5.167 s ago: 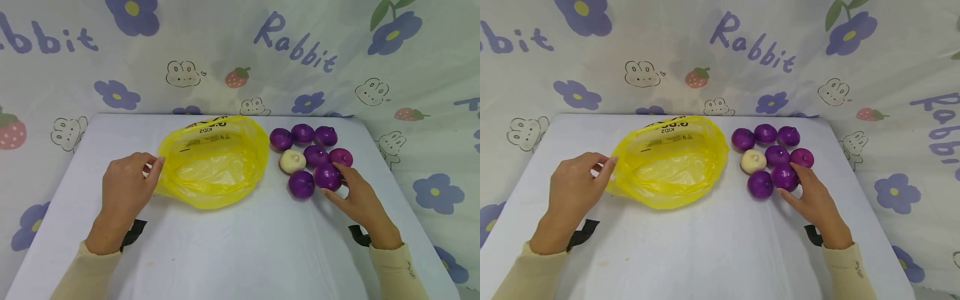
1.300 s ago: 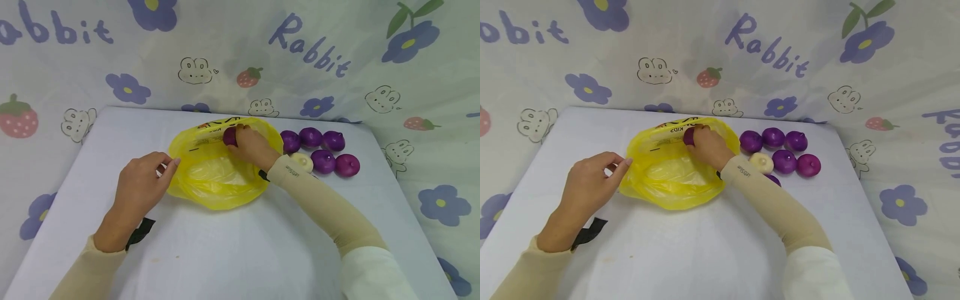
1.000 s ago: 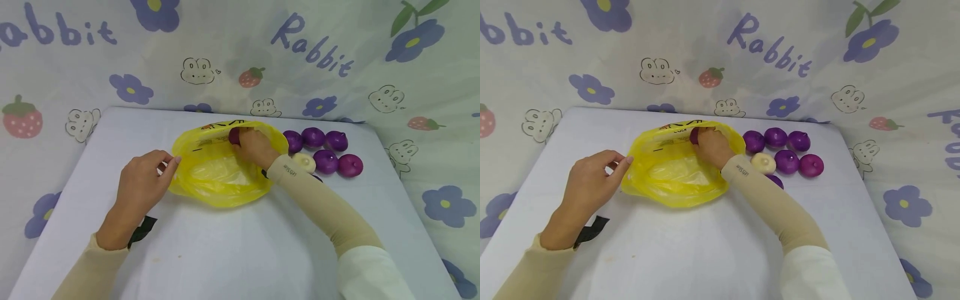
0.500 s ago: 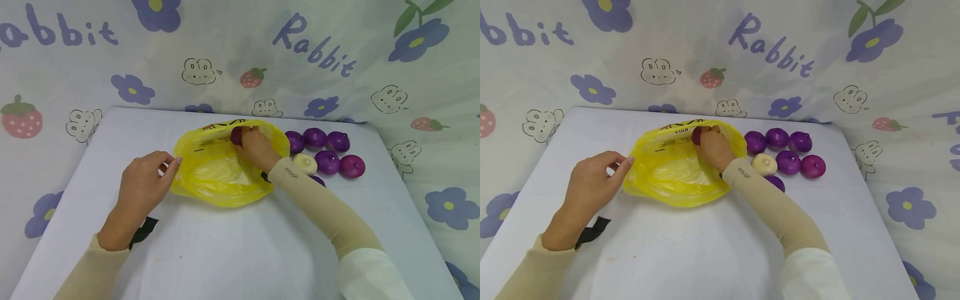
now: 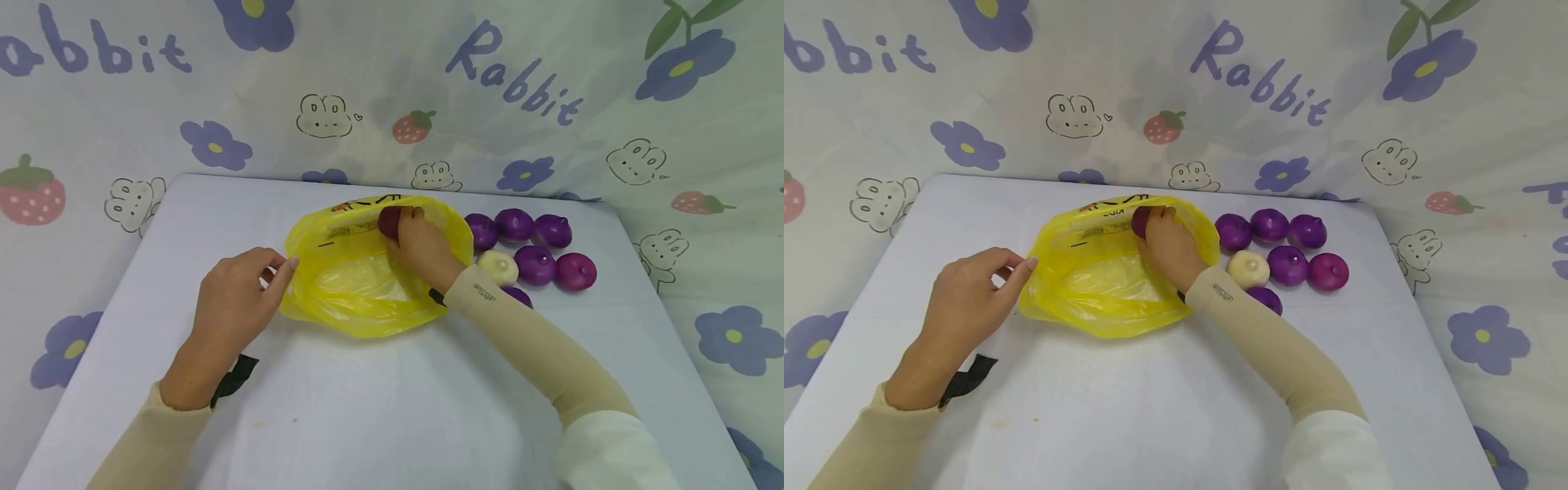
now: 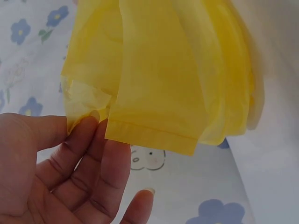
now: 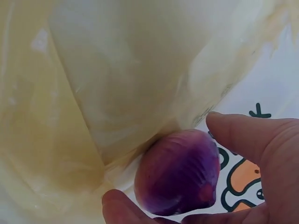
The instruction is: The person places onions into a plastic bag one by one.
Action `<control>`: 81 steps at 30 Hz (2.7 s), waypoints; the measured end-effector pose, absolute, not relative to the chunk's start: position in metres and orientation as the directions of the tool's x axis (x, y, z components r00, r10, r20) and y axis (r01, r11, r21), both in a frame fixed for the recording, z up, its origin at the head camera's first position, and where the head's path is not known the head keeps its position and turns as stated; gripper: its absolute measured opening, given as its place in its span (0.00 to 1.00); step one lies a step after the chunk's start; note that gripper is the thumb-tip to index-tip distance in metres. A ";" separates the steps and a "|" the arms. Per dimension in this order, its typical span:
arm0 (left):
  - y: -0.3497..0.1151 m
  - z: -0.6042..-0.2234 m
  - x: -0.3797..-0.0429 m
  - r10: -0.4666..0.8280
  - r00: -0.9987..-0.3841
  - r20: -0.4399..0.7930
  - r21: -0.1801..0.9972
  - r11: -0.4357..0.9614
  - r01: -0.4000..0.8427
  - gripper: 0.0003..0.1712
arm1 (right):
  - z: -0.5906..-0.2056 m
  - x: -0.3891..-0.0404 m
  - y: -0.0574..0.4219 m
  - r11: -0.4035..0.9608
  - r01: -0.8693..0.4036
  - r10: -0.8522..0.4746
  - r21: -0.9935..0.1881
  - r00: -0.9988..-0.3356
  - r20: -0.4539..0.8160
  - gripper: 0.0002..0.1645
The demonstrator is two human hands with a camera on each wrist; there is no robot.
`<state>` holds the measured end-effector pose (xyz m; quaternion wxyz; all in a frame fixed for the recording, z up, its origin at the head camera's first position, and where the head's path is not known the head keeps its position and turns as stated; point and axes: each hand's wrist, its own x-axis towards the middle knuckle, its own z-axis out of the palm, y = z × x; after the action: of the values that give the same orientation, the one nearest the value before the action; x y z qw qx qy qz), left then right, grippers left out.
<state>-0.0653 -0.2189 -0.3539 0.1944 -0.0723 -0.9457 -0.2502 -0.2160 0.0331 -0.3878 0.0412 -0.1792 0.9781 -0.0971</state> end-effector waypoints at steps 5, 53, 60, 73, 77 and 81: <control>-0.218 -0.354 -0.064 0.034 -0.921 0.387 0.452 0.864 0.222 0.10 | -0.385 -0.208 0.035 0.924 -0.340 -0.353 -0.172 -0.934 -0.049 0.45; -0.224 -0.356 -0.063 0.035 -0.903 0.428 0.440 0.865 0.241 0.10 | -0.356 -0.093 0.132 0.741 -0.592 -0.616 -0.317 -0.787 0.030 0.59; -0.225 -0.356 -0.063 0.030 -0.906 0.421 0.444 0.865 0.235 0.10 | -0.354 -0.082 0.161 0.772 -0.551 -0.561 -0.318 -0.825 0.067 0.66; -0.221 -0.352 -0.066 0.032 -0.923 0.384 0.441 0.872 0.213 0.11 | -0.356 -0.082 0.228 0.872 -0.397 -0.420 -0.287 -0.908 -0.019 0.77; -0.221 -0.352 -0.066 0.038 -0.926 0.376 0.445 0.869 0.216 0.11 | -0.366 -0.085 0.242 0.878 -0.370 -0.395 -0.303 -0.919 -0.022 0.78; -0.221 -0.351 -0.067 0.048 -0.924 0.379 0.443 0.867 0.227 0.11 | -0.375 -0.089 0.254 0.865 -0.359 -0.389 -0.351 -0.921 -0.015 0.77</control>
<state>-0.0666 -0.2209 -0.3507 0.1806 -0.0723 -0.9492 -0.2471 -0.0891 0.2544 -0.3751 0.0428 -0.1938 0.9647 -0.1733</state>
